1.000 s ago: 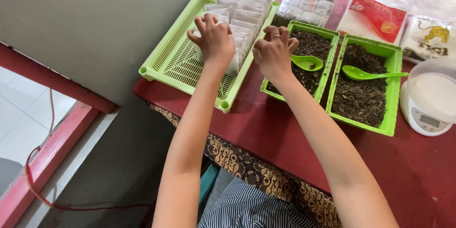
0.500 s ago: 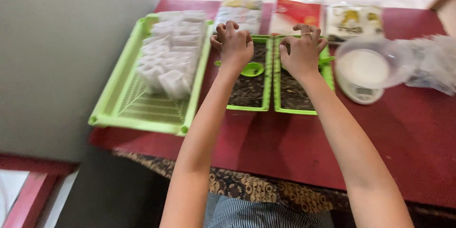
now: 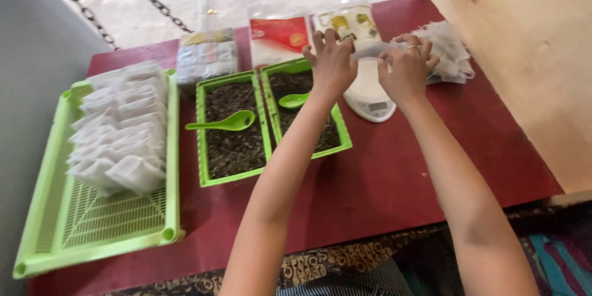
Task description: Filling tea filter bags with loose tea leaves using a spoon and weighing them on a digital scale for consistency.
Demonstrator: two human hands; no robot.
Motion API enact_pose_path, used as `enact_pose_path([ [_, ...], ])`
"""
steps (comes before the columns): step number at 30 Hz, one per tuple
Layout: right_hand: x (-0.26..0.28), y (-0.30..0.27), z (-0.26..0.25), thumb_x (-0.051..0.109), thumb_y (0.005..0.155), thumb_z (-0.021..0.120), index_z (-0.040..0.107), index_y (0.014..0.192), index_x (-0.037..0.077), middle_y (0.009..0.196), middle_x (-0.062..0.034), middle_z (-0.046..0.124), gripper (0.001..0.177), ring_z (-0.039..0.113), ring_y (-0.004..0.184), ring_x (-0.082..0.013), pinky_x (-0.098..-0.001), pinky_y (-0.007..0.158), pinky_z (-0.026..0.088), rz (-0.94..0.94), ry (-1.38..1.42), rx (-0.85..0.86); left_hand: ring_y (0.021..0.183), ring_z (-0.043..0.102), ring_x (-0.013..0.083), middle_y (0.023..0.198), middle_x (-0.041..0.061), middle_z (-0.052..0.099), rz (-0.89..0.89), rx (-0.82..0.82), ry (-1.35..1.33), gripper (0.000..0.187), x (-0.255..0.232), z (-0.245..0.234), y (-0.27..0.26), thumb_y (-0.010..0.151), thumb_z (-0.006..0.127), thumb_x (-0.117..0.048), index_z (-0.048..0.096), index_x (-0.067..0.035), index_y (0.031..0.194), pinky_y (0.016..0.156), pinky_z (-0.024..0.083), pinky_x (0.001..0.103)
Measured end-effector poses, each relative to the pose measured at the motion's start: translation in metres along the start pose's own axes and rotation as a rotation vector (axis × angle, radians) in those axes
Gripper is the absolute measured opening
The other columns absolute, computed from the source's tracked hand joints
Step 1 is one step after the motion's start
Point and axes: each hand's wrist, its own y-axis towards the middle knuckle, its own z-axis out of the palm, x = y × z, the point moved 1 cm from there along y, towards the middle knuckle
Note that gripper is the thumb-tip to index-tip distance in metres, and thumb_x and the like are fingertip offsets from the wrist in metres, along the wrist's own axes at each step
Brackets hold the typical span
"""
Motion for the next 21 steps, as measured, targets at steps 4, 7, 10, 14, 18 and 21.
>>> enact_pose_path([
  [4,-0.043,-0.007,-0.009,0.027,0.087,0.073,0.074,0.086,0.022,0.123,-0.0015,0.054,0.006,0.039,0.126,-0.0323,-0.0566,0.093,0.028,0.044,-0.069,-0.037,0.127,0.030,0.0324,0.117,0.004,0.043,0.038,0.074,-0.052,0.017,-0.038,0.022,0.010,0.084,0.070,-0.030,0.066,-0.020,0.098,0.105,0.023,0.061],
  [7,-0.063,-0.012,-0.023,0.025,0.089,0.073,0.076,0.091,0.019,0.122,-0.0040,0.054,0.007,0.038,0.126,-0.0337,-0.0598,0.096,0.028,0.088,-0.047,-0.030,0.125,0.032,0.0335,0.115,0.006,0.043,0.099,0.043,-0.081,0.022,-0.058,0.038,0.013,0.081,0.076,-0.033,0.066,-0.017,0.092,0.105,0.024,0.060],
  [10,-0.094,-0.018,-0.021,0.024,0.088,0.072,0.076,0.089,0.020,0.122,-0.0032,0.055,0.006,0.040,0.125,-0.0305,-0.0552,0.095,0.031,0.132,-0.052,-0.039,0.125,0.032,0.0336,0.114,0.006,0.043,0.133,0.018,-0.081,0.022,-0.076,0.054,0.019,0.083,0.076,-0.036,0.066,-0.018,0.091,0.104,0.024,0.060],
  [14,-0.139,-0.034,-0.008,0.024,0.088,0.075,0.076,0.092,0.019,0.119,-0.0030,0.055,0.006,0.040,0.124,-0.0311,-0.0573,0.094,0.029,0.186,-0.096,-0.048,0.127,0.034,0.0346,0.114,0.009,0.047,0.196,0.014,-0.096,0.022,-0.092,0.071,0.025,0.083,0.077,-0.034,0.068,-0.015,0.090,0.105,0.025,0.060],
  [18,-0.157,-0.044,-0.003,0.021,0.086,0.076,0.073,0.096,0.021,0.120,-0.0019,0.051,0.011,0.037,0.123,-0.0320,-0.0577,0.093,0.028,0.245,-0.093,0.012,0.129,0.030,0.0364,0.118,0.009,0.044,0.271,0.053,-0.144,0.020,-0.105,0.094,0.031,0.084,0.079,-0.028,0.070,-0.014,0.095,0.106,0.026,0.061],
  [21,-0.144,-0.042,-0.014,0.022,0.082,0.080,0.074,0.106,0.020,0.126,-0.0061,0.050,0.025,0.035,0.125,-0.0352,-0.0591,0.093,0.029,0.221,-0.095,0.066,0.133,0.029,0.0363,0.123,0.008,0.045,0.262,0.101,-0.169,0.022,-0.122,0.104,0.033,0.080,0.083,-0.026,0.074,-0.016,0.098,0.108,0.026,0.061],
])
